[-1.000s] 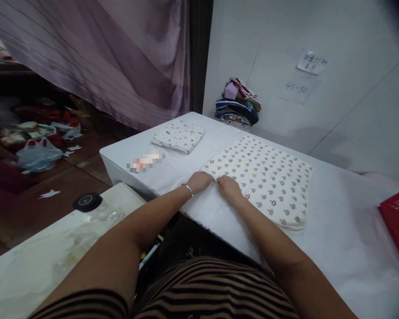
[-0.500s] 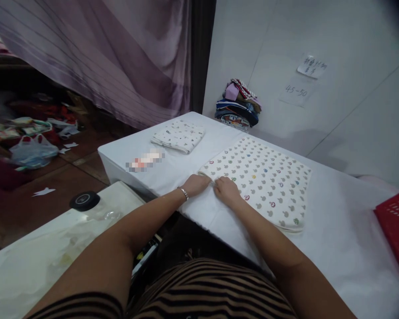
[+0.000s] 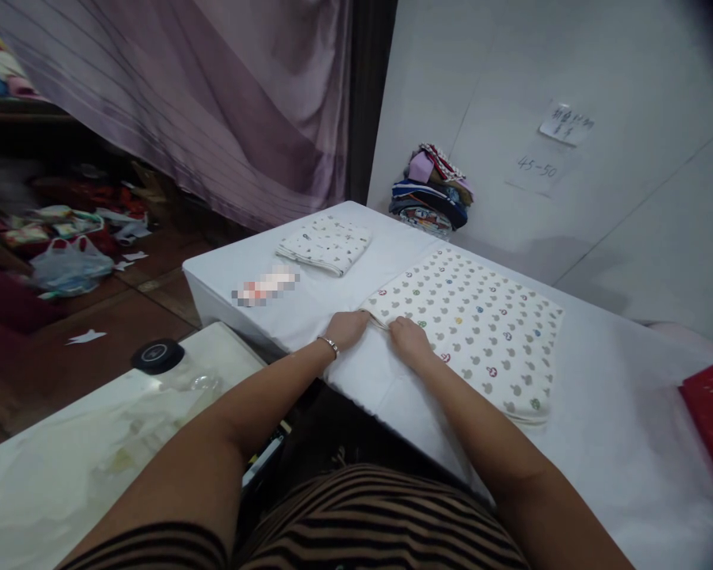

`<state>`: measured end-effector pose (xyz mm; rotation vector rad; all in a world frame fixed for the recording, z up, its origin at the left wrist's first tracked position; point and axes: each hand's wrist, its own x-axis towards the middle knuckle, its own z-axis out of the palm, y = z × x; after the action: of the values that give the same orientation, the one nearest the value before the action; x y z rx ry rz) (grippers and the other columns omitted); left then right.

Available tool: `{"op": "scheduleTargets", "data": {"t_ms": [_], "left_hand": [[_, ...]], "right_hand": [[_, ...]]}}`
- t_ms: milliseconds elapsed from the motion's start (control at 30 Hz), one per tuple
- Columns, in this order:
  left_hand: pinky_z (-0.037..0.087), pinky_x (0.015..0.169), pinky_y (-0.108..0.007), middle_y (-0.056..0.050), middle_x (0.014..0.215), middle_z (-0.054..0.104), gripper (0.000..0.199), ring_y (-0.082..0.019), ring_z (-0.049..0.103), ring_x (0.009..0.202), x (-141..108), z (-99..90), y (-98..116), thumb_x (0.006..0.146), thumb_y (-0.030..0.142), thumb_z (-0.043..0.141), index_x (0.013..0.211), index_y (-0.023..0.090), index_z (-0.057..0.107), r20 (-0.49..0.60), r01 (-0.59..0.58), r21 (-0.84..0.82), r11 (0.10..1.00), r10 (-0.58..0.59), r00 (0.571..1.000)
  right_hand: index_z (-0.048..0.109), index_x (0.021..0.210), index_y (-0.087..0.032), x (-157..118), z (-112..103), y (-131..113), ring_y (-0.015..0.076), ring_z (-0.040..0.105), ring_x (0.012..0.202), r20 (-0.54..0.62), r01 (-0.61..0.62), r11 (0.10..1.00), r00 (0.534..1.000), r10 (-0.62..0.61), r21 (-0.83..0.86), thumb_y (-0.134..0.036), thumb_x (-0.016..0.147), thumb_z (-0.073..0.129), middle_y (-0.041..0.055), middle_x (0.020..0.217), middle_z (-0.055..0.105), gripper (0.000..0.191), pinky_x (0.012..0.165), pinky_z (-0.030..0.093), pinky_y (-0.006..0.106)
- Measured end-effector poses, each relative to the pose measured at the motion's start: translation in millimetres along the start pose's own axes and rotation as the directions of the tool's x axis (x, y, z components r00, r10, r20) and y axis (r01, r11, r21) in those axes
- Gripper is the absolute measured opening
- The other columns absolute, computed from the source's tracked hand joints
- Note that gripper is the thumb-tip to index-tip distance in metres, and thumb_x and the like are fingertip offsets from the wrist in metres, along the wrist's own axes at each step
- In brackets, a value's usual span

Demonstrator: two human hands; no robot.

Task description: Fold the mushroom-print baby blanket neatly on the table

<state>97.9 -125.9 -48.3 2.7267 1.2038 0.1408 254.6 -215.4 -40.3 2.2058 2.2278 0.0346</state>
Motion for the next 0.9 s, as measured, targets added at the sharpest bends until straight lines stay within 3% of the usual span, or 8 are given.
{"op": "scheduleTargets", "data": {"t_ms": [200,400,633,900], "left_hand": [[0.040,0.069,-0.031,-0.012,0.094,0.069,0.034,-0.024,0.064,0.084,8.0,-0.3,-8.0,0.092,0.028,0.030,0.096,0.017,0.062,0.003,-0.003,0.057,0.998,0.003,1.000],[0.040,0.070,-0.027,-0.005,0.097,0.069,0.030,-0.019,0.063,0.085,7.9,-8.8,-11.1,0.092,0.033,0.034,0.098,0.024,0.062,0.028,-0.072,0.072,0.995,0.070,0.997],[0.041,0.069,-0.031,-0.010,0.092,0.069,0.027,-0.024,0.064,0.084,14.7,-8.4,-8.2,0.090,0.026,0.036,0.095,0.019,0.062,0.042,-0.119,0.119,0.986,0.114,0.993],[0.042,0.069,-0.032,-0.009,0.096,0.069,0.030,-0.023,0.064,0.086,3.3,-13.6,-18.2,0.091,0.026,0.032,0.101,0.020,0.060,0.061,-0.143,0.176,0.974,0.134,0.989]], "right_hand": [[0.058,0.101,-0.016,0.6,1.6,0.4,0.0208,0.050,0.095,0.003,0.001,1.000,1.000,-0.001,-0.002,-0.021,0.093,0.033,0.0106,0.104,0.057,0.026,0.077,0.039,0.029],[0.057,0.100,-0.017,1.0,4.2,1.6,0.0204,0.050,0.097,-0.018,-0.006,0.999,1.000,0.006,0.032,-0.022,0.094,0.032,0.0102,0.104,0.057,0.026,0.077,0.038,0.029],[0.057,0.097,-0.018,2.1,4.6,6.1,0.0185,0.052,0.097,-0.017,-0.026,0.997,0.999,0.027,0.071,-0.026,0.095,0.033,0.0074,0.102,0.058,0.024,0.076,0.038,0.026],[0.057,0.101,-0.015,2.6,3.6,-2.5,0.0208,0.052,0.092,-0.003,0.006,1.000,1.000,-0.006,-0.020,-0.020,0.094,0.033,0.0106,0.102,0.058,0.026,0.075,0.039,0.029]]}}
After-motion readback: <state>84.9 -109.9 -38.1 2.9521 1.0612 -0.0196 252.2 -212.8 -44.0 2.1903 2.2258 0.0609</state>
